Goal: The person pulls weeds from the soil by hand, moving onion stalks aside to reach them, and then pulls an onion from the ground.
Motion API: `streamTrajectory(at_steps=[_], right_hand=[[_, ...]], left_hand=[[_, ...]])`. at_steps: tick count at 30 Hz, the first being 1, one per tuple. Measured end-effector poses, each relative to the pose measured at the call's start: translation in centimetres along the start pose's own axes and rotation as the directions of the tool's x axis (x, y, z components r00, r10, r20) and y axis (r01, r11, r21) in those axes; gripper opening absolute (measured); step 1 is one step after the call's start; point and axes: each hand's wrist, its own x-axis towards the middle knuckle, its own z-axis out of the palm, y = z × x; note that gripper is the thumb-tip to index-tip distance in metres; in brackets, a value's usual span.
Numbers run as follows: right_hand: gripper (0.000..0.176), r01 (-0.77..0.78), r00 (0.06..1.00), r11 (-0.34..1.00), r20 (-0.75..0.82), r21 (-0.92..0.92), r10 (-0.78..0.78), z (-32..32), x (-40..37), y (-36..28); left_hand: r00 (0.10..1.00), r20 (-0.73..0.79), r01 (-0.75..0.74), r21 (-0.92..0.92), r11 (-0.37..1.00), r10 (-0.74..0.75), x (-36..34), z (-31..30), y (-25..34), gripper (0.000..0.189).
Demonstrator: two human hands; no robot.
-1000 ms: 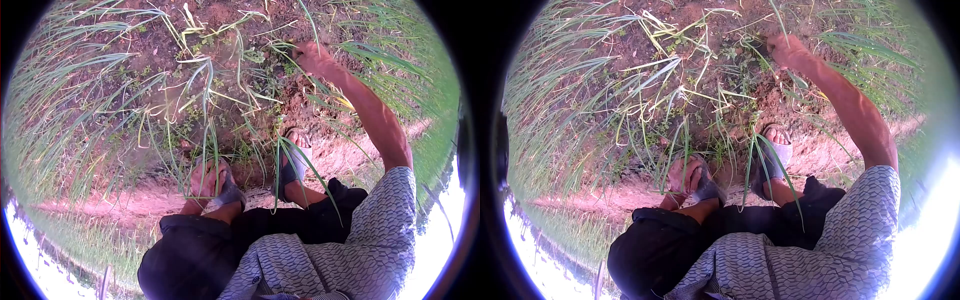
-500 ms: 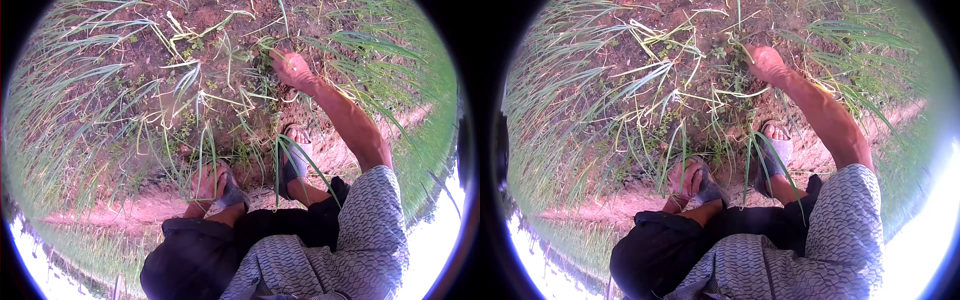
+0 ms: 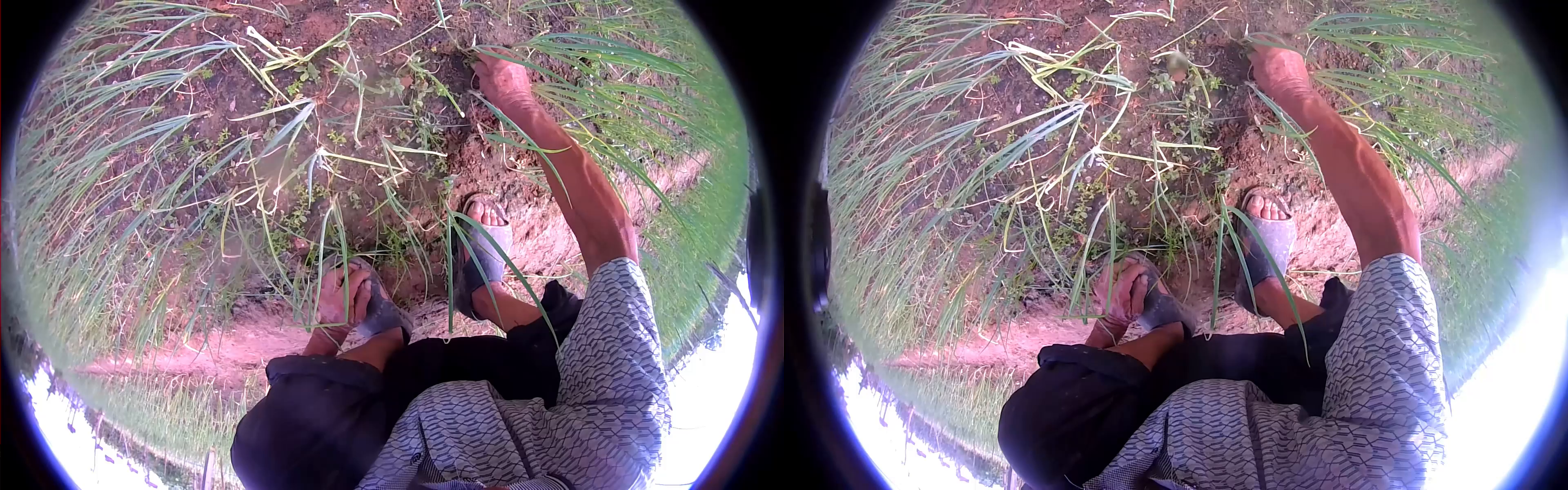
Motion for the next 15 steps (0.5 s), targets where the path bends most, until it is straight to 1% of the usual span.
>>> streamTrajectory(at_steps=[1, 2, 5, 6, 8, 9, 10, 11, 13, 14, 15], right_hand=[[0.027, -0.022, 0.997, 0.999, 0.073, -0.022, 0.024, 0.0, 0.3, -0.1], [0.02, -0.061, 0.983, 0.995, 0.165, -0.084, 0.074, -0.2, 0.6, -0.1], [0.022, -0.078, 0.933, 0.994, 0.357, 0.082, 0.044, -2.4, 0.8, -1.5], [0.023, 0.129, 0.952, 0.985, 0.263, 0.118, -0.156, -2.2, 0.4, -1.8], [0.027, 0.17, 0.886, 0.983, 0.426, 0.066, -0.182, -1.8, 0.5, -1.9], [0.029, 0.191, 0.844, 0.981, 0.503, 0.044, -0.187, -2.3, 0.7, -3.0], [0.033, 0.148, 0.819, 0.985, 0.569, -0.086, -0.073, -4.9, 0.5, -5.6], [0.034, 0.227, 0.812, 0.97, 0.567, -0.082, -0.142, -4.6, 0.6, -6.1], [0.038, 0.383, 0.779, 0.921, 0.56, -0.072, -0.28, -3.7, 1.1, -6.5], [0.035, 0.346, 0.806, 0.934, 0.537, -0.087, -0.248, -1.8, 1.0, -6.5], [0.033, 0.401, 0.808, 0.91, 0.507, -0.101, -0.3, -1.0, 0.9, -6.4]], left_hand=[[1.0, -0.001, 0.005, -0.012, 1.0, -0.005, 0.1, 0.0, 0.3, 0.024], [1.0, -0.004, 0.009, -0.026, 1.0, -0.009, 0.3, -0.1, 0.4, 0.024], [0.999, -0.007, -0.037, 0.034, 0.999, 0.038, 0.3, -0.1, 0.1, 0.024], [0.999, -0.005, -0.04, 0.038, 0.998, 0.04, 0.4, -0.1, 0.0, 0.024], [0.999, 0.0, -0.038, 0.046, 0.998, 0.038, 0.1, 0.1, -0.2, 0.024], [1.0, -0.002, -0.014, 0.016, 1.0, 0.014, 0.0, 0.1, -0.1, 0.025], [1.0, -0.002, 0.007, -0.012, 1.0, -0.007, -0.1, 0.2, -0.1, 0.025], [1.0, 0.0, 0.026, -0.039, 0.999, -0.026, -0.1, 0.2, 0.0, 0.025], [1.0, -0.002, -0.007, 0.006, 1.0, 0.007, 0.0, 0.2, -0.3, 0.025], [1.0, -0.003, -0.023, 0.027, 0.999, 0.024, -0.1, 0.2, -0.4, 0.025], [1.0, 0.002, -0.024, 0.035, 0.999, 0.024, 0.0, 0.1, -0.4, 0.024]])
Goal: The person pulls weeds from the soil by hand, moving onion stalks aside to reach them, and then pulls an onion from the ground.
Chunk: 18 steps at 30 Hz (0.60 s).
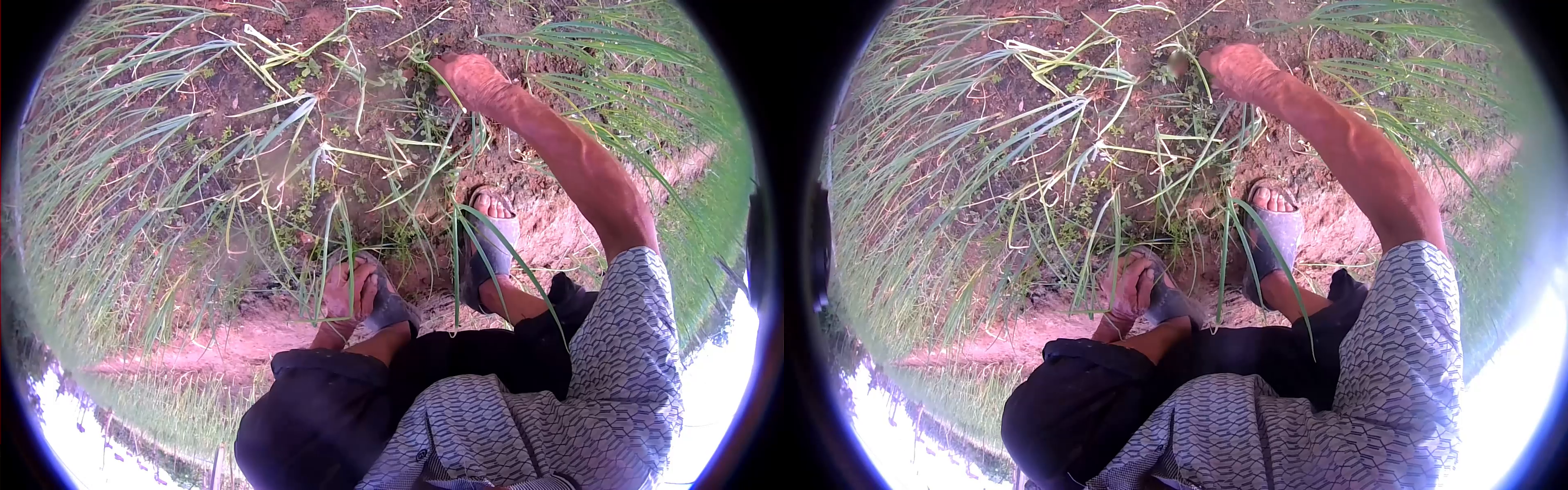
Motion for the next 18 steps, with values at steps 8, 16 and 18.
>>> streamTrajectory(at_steps=[8, 16, 18], right_hand=[[0.029, -0.226, 0.935, 0.854, -0.142, 0.468, 0.326, 0.6, -0.1, 0.9], [0.037, -0.108, 0.959, 0.905, -0.197, 0.412, 0.204, 0.8, 0.3, -1.2], [0.034, -0.035, 0.899, 0.935, -0.398, 0.352, 0.183, 2.9, 1.2, -2.0]], left_hand=[[1.0, 0.005, 0.007, 0.043, 0.999, -0.008, -0.3, 0.1, -0.3, 0.024], [1.0, 0.019, 0.021, -0.024, 0.999, -0.021, -0.1, 0.0, -0.3, 0.025], [0.999, 0.027, 0.027, -0.022, 0.999, -0.027, -0.3, 0.0, -0.2, 0.025]])
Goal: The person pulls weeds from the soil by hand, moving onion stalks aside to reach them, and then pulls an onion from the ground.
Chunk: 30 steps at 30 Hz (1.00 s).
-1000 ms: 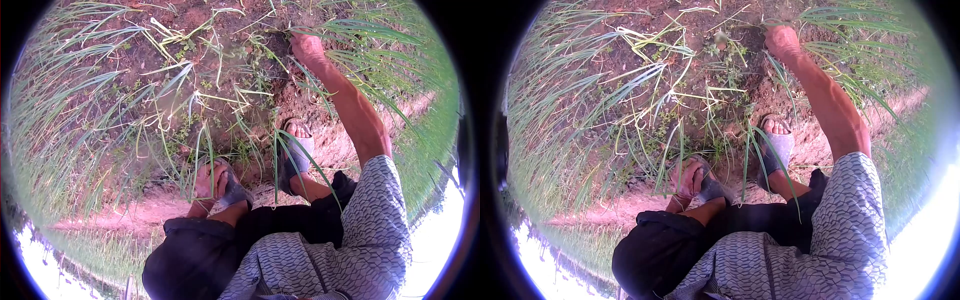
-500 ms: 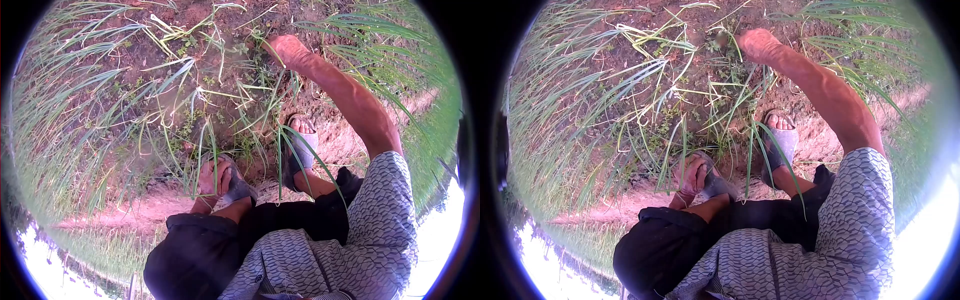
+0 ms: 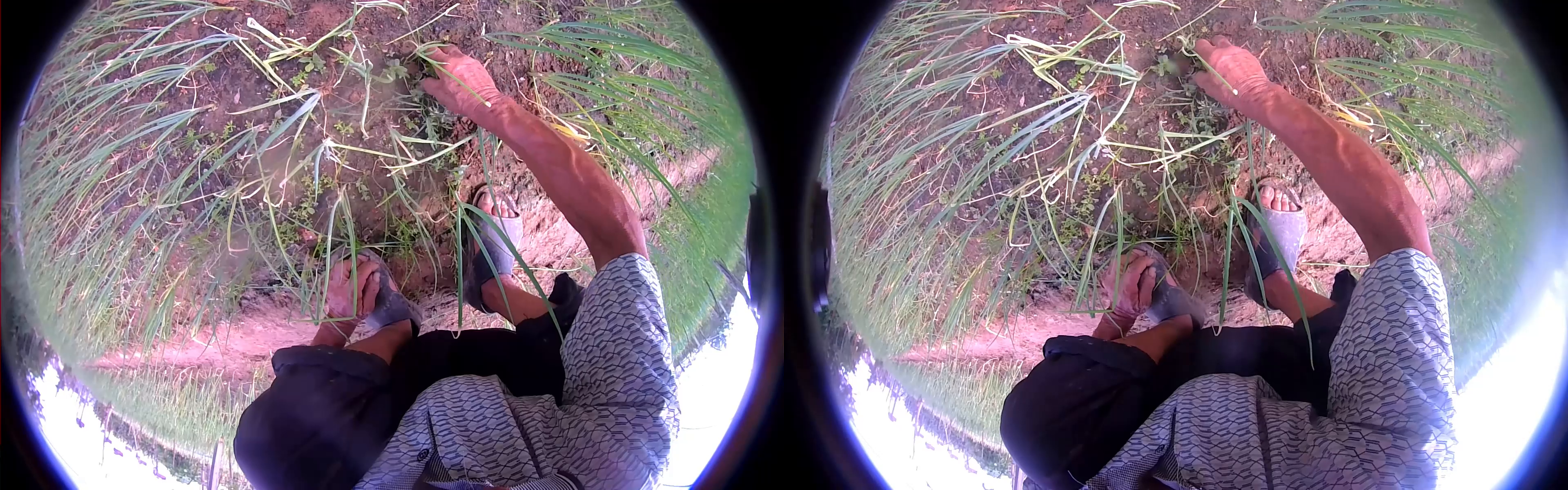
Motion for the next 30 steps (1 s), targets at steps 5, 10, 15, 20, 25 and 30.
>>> streamTrajectory(at_steps=[5, 10, 15, 20, 25, 30], right_hand=[[0.018, -0.181, 0.972, 0.981, 0.139, -0.07, 0.189, -1.8, 1.2, -2.5], [0.016, -0.281, 0.954, 0.947, 0.154, 0.155, 0.257, -1.8, 1.4, -1.4], [0.029, -0.357, 0.918, 0.912, 0.253, 0.2, 0.304, -2.8, -0.3, -3.6], [0.041, -0.352, 0.936, 0.916, 0.08, 0.192, 0.343, -1.6, 0.4, -6.3], [0.045, -0.436, 0.899, 0.894, 0.102, 0.108, 0.426, -1.5, 2.2, -8.4], [0.023, -0.313, 0.95, 0.944, 0.05, 0.103, 0.309, 0.7, 2.7, -6.9]], left_hand=[[1.0, -0.018, -0.008, 0.006, 1.0, 0.009, 0.1, 0.2, 0.0, 0.025], [1.0, -0.013, -0.018, 0.01, 1.0, 0.018, 0.2, 0.0, -0.1, 0.024], [1.0, -0.018, 0.017, 0.004, 1.0, -0.017, -0.2, 0.3, -0.2, 0.024], [1.0, -0.013, 0.021, -0.007, 1.0, -0.021, 0.0, 0.1, 0.1, 0.024], [1.0, -0.004, 0.01, 0.033, 0.999, -0.01, 0.4, -0.2, 0.2, 0.023], [1.0, -0.015, -0.006, 0.08, 0.997, 0.008, 0.5, -0.3, 0.3, 0.022]])
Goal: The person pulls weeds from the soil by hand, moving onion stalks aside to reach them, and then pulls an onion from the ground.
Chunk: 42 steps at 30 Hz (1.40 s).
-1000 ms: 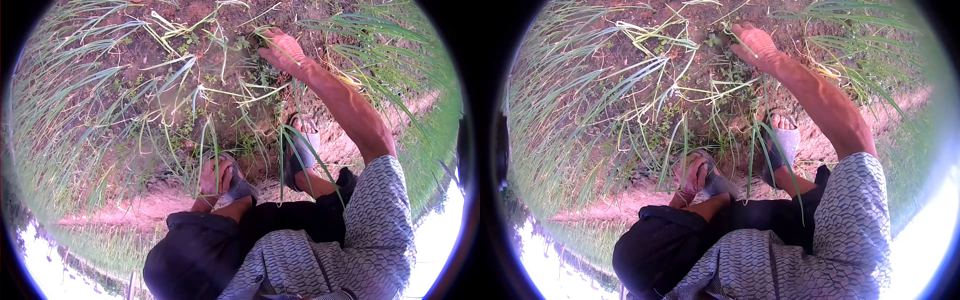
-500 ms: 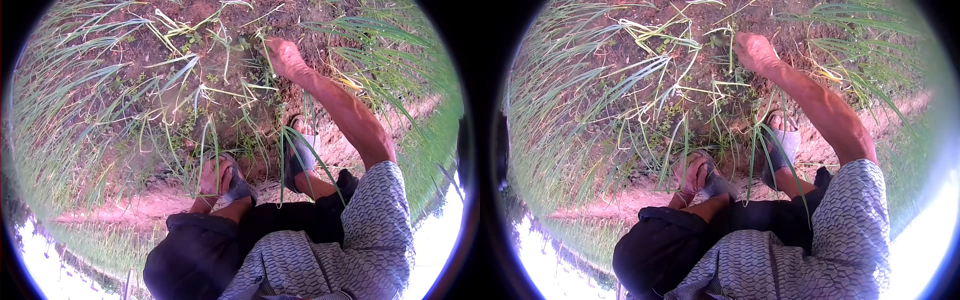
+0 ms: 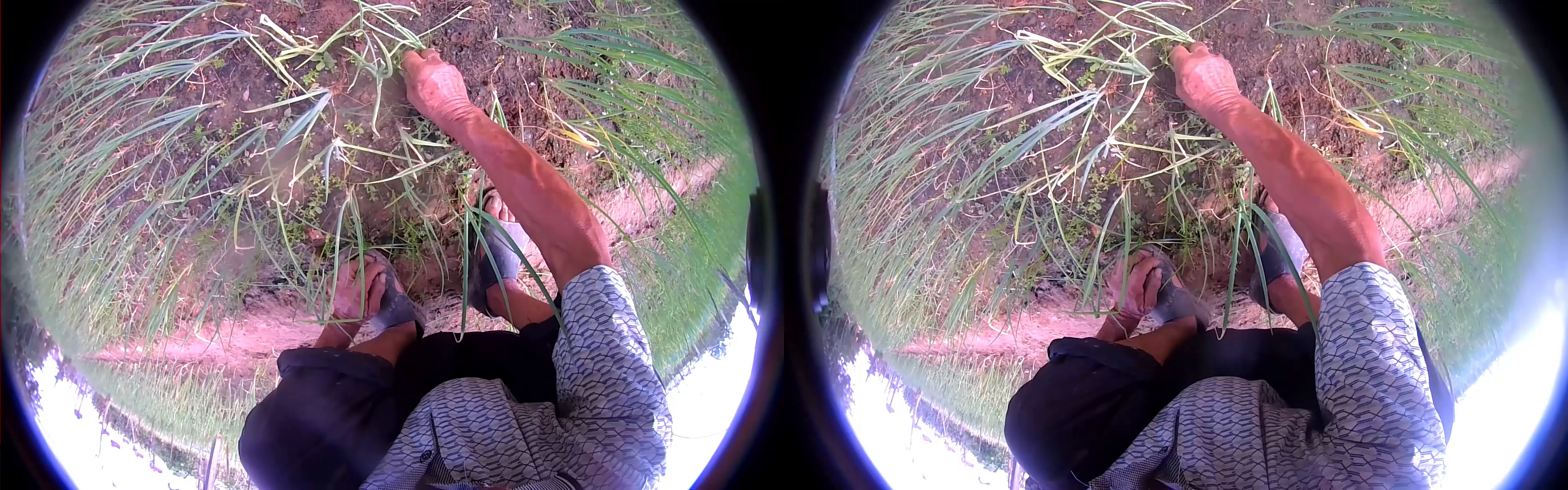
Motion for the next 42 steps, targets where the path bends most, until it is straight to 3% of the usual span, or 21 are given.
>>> streamTrajectory(at_steps=[2, 3, 5, 7, 8, 10, 13, 16, 17, 19, 21, 24, 28, 29, 30, 32, 34, 35, 37, 40, 42], right_hand=[[0.019, 0.068, 0.997, 0.996, -0.035, 0.049, -0.066, 0.5, 0.1, 1.7], [0.02, 0.165, 0.974, 0.982, -0.174, 0.092, -0.148, 0.5, 0.4, 2.2], [0.025, -0.029, 0.993, 0.965, -0.102, 0.26, 0.057, 0.1, -0.5, 3.6], [0.029, -0.31, 0.948, 0.77, 0.12, 0.557, 0.295, -1.5, -2.0, 4.2], [0.031, -0.299, 0.945, 0.659, 0.119, 0.69, 0.304, -2.2, -2.5, 4.7], [0.032, -0.253, 0.937, 0.614, 0.03, 0.748, 0.349, -4.1, -3.3, 5.6], [0.037, -0.532, 0.83, 0.479, 0.318, 0.698, 0.457, -6.1, -3.3, 5.8], [0.039, -0.561, 0.824, 0.494, 0.392, 0.665, 0.408, -6.9, -2.8, 6.2], [0.035, -0.533, 0.845, 0.591, 0.348, 0.606, 0.406, -6.3, -3.0, 6.2], [0.036, -0.11, 0.94, 0.99, 0.334, 0.094, 0.072, -5.2, -2.0, 6.6], [0.041, -0.07, 0.917, 0.997, 0.391, -0.034, 0.078, -5.6, -2.0, 5.5], [0.045, 0.461, 0.878, 0.887, 0.165, -0.037, -0.449, -3.8, -2.7, 5.7], [0.041, 0.569, 0.817, 0.79, 0.267, -0.229, -0.512, -0.6, -1.7, 6.1], [0.028, 0.562, 0.823, 0.821, 0.175, -0.102, -0.541, -1.3, -1.6, 5.5], [0.028, 0.294, 0.936, 0.952, 0.178, 0.082, -0.304, -2.4, -1.9, 4.9], [0.027, -0.312, 0.927, 0.87, 0.324, 0.383, 0.19, -4.7, -2.4, 3.9], [0.033, -0.384, 0.923, 0.713, 0.264, 0.587, 0.28, -6.0, -3.1, 4.4], [0.031, -0.4, 0.914, 0.773, 0.276, 0.493, 0.297, -6.1, -3.3, 4.9], [0.033, -0.015, 0.967, 1.0, 0.256, 0.019, 0.01, -5.6, -3.3, 6.8], [0.041, 0.25, 0.881, 0.968, 0.414, -0.002, -0.227, -5.4, -4.3, 6.2], [0.042, 0.404, 0.864, 0.909, 0.368, -0.097, -0.345, -3.9, -5.7, 5.8]], left_hand=[[1.0, -0.008, -0.016, 0.017, 1.0, 0.016, 0.0, 0.1, -0.1, 0.021], [1.0, -0.016, -0.026, 0.01, 1.0, 0.026, 0.3, -0.1, 0.2, 0.022], [0.999, -0.03, -0.036, -0.005, 0.999, 0.036, 0.6, -0.4, 0.7, 0.024], [0.999, -0.04, -0.03, -0.007, 1.0, 0.029, 0.2, -0.2, 0.5, 0.023], [0.998, -0.05, -0.029, -0.007, 1.0, 0.028, 0.2, -0.1, 0.4, 0.023], [0.999, -0.035, -0.032, -0.01, 0.999, 0.032, 0.3, -0.2, 0.3, 0.022], [1.0, -0.007, -0.013, 0.009, 1.0, 0.013, 0.4, -0.4, 0.3, 0.02], [1.0, -0.021, 0.004, -0.026, 1.0, -0.005, 0.1, -0.1, 0.1, 0.019], [1.0, -0.001, 0.004, -0.008, 1.0, -0.004, -0.1, -0.1, 0.0, 0.019], [1.0, 0.029, 0.0, 0.027, 1.0, 0.0, 0.3, -0.4, 0.3, 0.019], [0.999, 0.035, -0.002, 0.019, 1.0, 0.001, 0.4, -0.5, 0.4, 0.02], [1.0, 0.027, 0.002, 0.011, 1.0, -0.002, 0.3, -0.4, 0.3, 0.021], [1.0, 0.003, -0.01, 0.016, 1.0, 0.01, 0.4, -0.5, 0.6, 0.022], [1.0, -0.008, -0.012, 0.018, 1.0, 0.012, 0.3, -0.4, 0.5, 0.022], [1.0, -0.018, -0.013, 0.02, 1.0, 0.013, 0.1, -0.3, 0.3, 0.022], [0.999, -0.029, -0.017, 0.019, 1.0, 0.018, -0.1, 0.1, 0.0, 0.022], [0.999, -0.011, -0.034, 0.02, 0.999, 0.035, 0.1, -0.2, -0.1, 0.022], [1.0, -0.001, -0.024, -0.018, 1.0, 0.024, 0.4, -0.3, 0.1, 0.021], [0.999, -0.007, -0.033, 0.001, 0.999, 0.033, 0.6, -0.3, 0.2, 0.021], [0.999, -0.02, -0.028, 0.015, 0.999, 0.028, 0.2, -0.1, -0.1, 0.021], [1.0, -0.011, -0.025, 0.008, 1.0, 0.026, 0.2, 0.1, -0.1, 0.021]])
